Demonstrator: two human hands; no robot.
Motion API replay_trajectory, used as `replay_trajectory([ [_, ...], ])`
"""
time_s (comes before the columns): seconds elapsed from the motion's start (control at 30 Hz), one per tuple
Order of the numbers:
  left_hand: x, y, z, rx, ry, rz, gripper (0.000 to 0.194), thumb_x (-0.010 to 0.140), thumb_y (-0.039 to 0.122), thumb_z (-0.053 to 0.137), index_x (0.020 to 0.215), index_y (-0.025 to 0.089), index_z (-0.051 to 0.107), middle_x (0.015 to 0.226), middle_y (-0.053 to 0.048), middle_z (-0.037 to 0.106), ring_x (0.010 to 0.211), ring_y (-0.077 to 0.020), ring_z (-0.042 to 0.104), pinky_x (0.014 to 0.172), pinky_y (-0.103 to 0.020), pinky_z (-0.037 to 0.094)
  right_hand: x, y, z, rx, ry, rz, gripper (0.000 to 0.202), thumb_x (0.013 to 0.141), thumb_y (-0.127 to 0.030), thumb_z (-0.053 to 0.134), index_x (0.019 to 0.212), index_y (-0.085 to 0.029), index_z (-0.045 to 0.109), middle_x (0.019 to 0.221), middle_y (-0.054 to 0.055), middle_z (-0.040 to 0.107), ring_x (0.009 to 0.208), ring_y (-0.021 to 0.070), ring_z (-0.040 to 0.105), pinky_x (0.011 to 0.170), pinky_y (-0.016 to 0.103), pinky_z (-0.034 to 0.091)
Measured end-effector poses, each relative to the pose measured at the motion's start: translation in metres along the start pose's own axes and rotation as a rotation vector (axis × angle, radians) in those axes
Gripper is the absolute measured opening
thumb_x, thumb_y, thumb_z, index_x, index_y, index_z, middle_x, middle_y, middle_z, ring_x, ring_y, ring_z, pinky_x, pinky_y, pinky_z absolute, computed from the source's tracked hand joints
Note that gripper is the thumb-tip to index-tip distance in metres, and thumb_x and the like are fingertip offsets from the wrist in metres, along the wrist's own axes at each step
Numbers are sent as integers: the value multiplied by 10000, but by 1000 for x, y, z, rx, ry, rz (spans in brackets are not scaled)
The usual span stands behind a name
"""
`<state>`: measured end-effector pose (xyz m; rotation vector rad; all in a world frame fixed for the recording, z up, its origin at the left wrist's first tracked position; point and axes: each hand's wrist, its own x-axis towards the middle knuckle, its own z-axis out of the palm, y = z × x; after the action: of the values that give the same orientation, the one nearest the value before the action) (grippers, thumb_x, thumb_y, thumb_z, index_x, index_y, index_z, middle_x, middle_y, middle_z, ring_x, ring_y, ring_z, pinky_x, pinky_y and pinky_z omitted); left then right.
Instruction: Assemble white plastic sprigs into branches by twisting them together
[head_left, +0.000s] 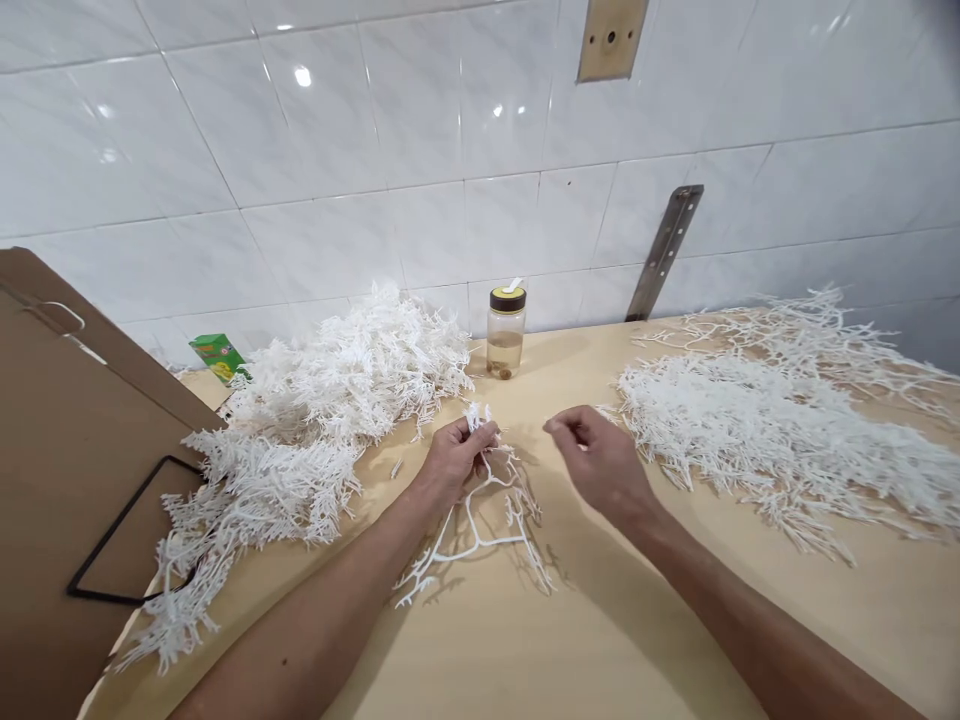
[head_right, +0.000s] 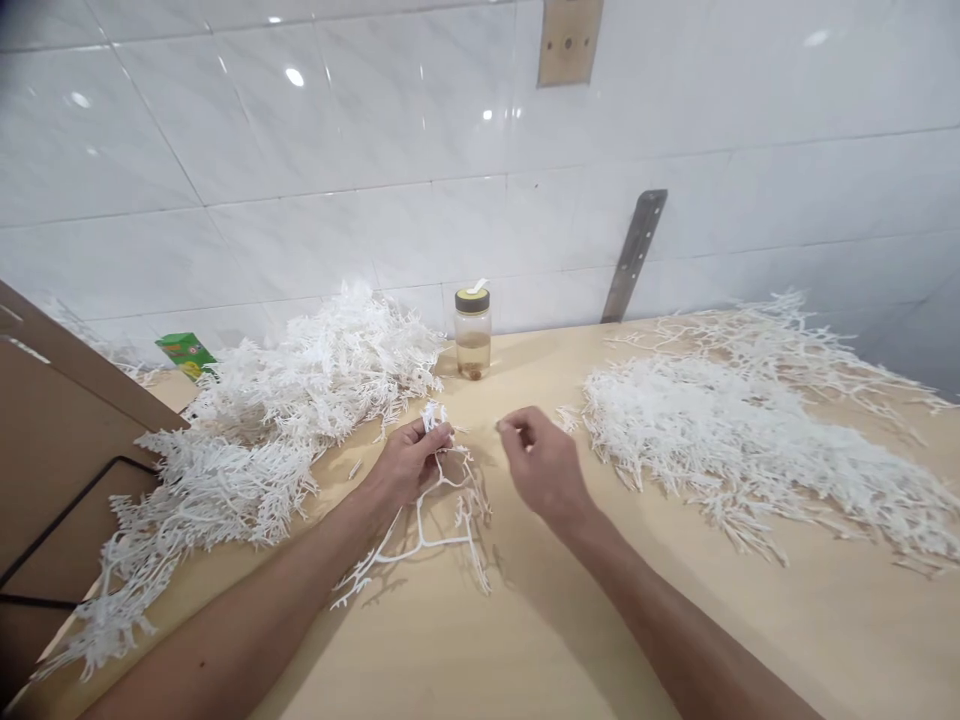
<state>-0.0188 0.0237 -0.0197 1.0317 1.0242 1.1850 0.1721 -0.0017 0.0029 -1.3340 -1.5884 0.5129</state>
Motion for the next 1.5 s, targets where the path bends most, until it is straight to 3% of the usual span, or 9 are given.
replay_trajectory([
  [0.13, -2, 7, 2, -195, -118, -28, 386, 641, 445, 828, 764, 129, 644, 639, 8, 571, 539, -73, 505, 544, -218, 424, 26, 36, -27, -207, 165, 182, 173, 783, -370, 584, 760, -199, 581, 686, 46, 639, 631, 190, 572, 683, 337, 443],
  [0.3, -5, 13, 5, -292, -197, -58, 352, 662, 409, 824, 753, 122, 642, 614, 10, 552, 548, -83, 518, 569, -234, 451, 32, 42, -37, -289, 206, 143, 164, 756, -303, 581, 855, -183, 633, 818, 69, 663, 633, 170, 580, 737, 350, 462],
  [0.5, -8, 14, 5, -241, -195, -27, 337, 692, 407, 806, 770, 121, 645, 653, -8, 588, 598, -101, 561, 614, -244, 477, 6, 6, -11, 198, -433, 194, 388, 862, -533, 516, 894, -171, 649, 573, -37, 501, 397, 98, 450, 389, 240, 379],
  [0.57, -10, 13, 6, -190, -192, -1, 344, 703, 422, 795, 773, 119, 648, 679, -19, 605, 614, -105, 569, 633, -249, 483, 0, 0, -3, 289, -531, 206, 397, 859, -547, 528, 858, -167, 642, 543, -54, 459, 383, 85, 422, 366, 223, 376],
  [0.73, -11, 11, 11, -94, -179, 39, 385, 674, 460, 805, 734, 119, 636, 677, -26, 608, 603, -114, 577, 641, -261, 481, -7, 0, 9, 293, -498, 221, 286, 810, -468, 612, 790, -183, 619, 547, -48, 502, 409, 84, 423, 374, 213, 379],
  [0.97, -13, 12, 13, -29, -134, -78, 448, 680, 566, 755, 750, 143, 624, 578, 13, 555, 406, -63, 443, 416, -199, 319, -8, -7, 5, 203, -516, 108, 245, 782, -421, 652, 718, -184, 654, 605, -16, 576, 518, 97, 465, 436, 207, 357],
  [1.2, -24, 21, 16, 171, -346, -97, 403, 740, 536, 711, 747, 134, 674, 512, 38, 462, 383, -44, 317, 387, -208, 178, 7, 1, -17, 489, -510, 230, 393, 814, -511, 639, 990, -160, 651, 830, 32, 608, 572, 95, 511, 442, 221, 453],
  [1.37, -32, 24, 22, 264, -443, -136, 395, 714, 514, 731, 624, 142, 635, 499, 15, 491, 404, -62, 340, 415, -225, 217, 5, -2, -12, 472, -556, 210, 383, 789, -517, 666, 934, -163, 649, 796, 32, 640, 637, 130, 576, 448, 221, 468],
  [1.5, -33, 23, 24, 230, -437, -168, 383, 687, 501, 763, 670, 149, 614, 508, 11, 531, 399, -63, 374, 411, -209, 240, 5, 3, -7, 463, -478, 200, 340, 771, -500, 678, 817, -166, 629, 716, -7, 592, 542, 98, 521, 431, 224, 457],
])
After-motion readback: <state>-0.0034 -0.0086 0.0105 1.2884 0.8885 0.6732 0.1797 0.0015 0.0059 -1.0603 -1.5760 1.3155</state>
